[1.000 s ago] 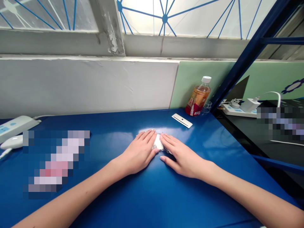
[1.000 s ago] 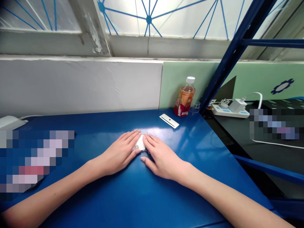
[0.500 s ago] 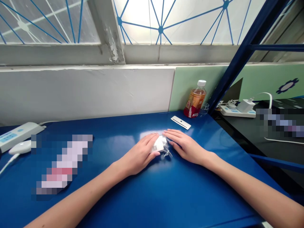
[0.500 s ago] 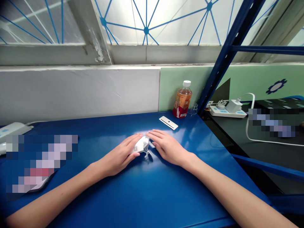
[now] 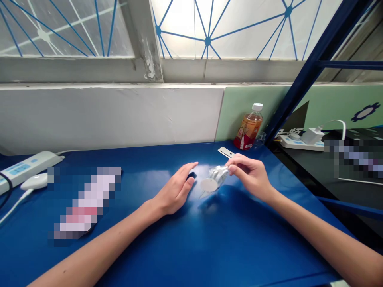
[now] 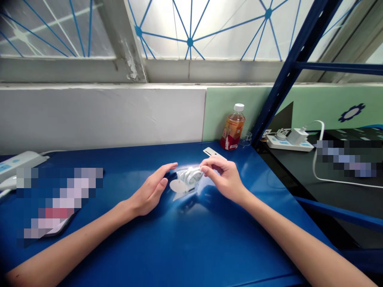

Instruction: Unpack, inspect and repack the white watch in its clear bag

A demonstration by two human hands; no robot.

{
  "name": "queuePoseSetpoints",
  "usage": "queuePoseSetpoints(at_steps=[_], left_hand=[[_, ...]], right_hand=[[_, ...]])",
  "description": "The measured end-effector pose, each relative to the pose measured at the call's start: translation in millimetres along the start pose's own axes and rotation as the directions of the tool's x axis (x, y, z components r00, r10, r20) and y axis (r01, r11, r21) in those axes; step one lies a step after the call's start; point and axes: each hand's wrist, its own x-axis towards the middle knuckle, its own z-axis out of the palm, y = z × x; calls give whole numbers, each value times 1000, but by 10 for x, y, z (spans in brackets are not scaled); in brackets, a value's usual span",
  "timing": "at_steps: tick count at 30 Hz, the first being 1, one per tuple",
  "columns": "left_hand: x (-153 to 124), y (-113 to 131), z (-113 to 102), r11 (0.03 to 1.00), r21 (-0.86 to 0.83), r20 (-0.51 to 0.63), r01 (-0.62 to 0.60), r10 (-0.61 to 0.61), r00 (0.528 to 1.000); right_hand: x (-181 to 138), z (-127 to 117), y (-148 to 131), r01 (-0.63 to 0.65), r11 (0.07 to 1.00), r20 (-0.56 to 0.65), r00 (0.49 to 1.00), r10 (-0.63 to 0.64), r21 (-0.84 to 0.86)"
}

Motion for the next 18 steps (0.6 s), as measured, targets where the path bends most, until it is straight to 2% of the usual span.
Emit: queuePoseSetpoints(at_steps=[2,5,9,11,15,18], left_hand=[[-2,3,10,1000,9,-18,6,-5,1000],[-14,40,19,995,72,-34,-67,70,997],[-15,108,34,958,185,-17,-218,225,974],[-3,122,44,944,208,30,-255,254,967],[25,111,60,952,213,135,-221,196,971],[35,104,61,950,251,159,-188,151,976]], right_hand=[[10,9,5,-99,993,-2,995,100,66],[14,54,46,-217,973,-2,976,218,76],[21,166,168,-299,953,48,954,297,44],[28,219,241,-312,950,89,947,308,33],[15,240,326,-236,963,127,959,253,-132],[-39,183,289,-1,923,175,982,74,-384]])
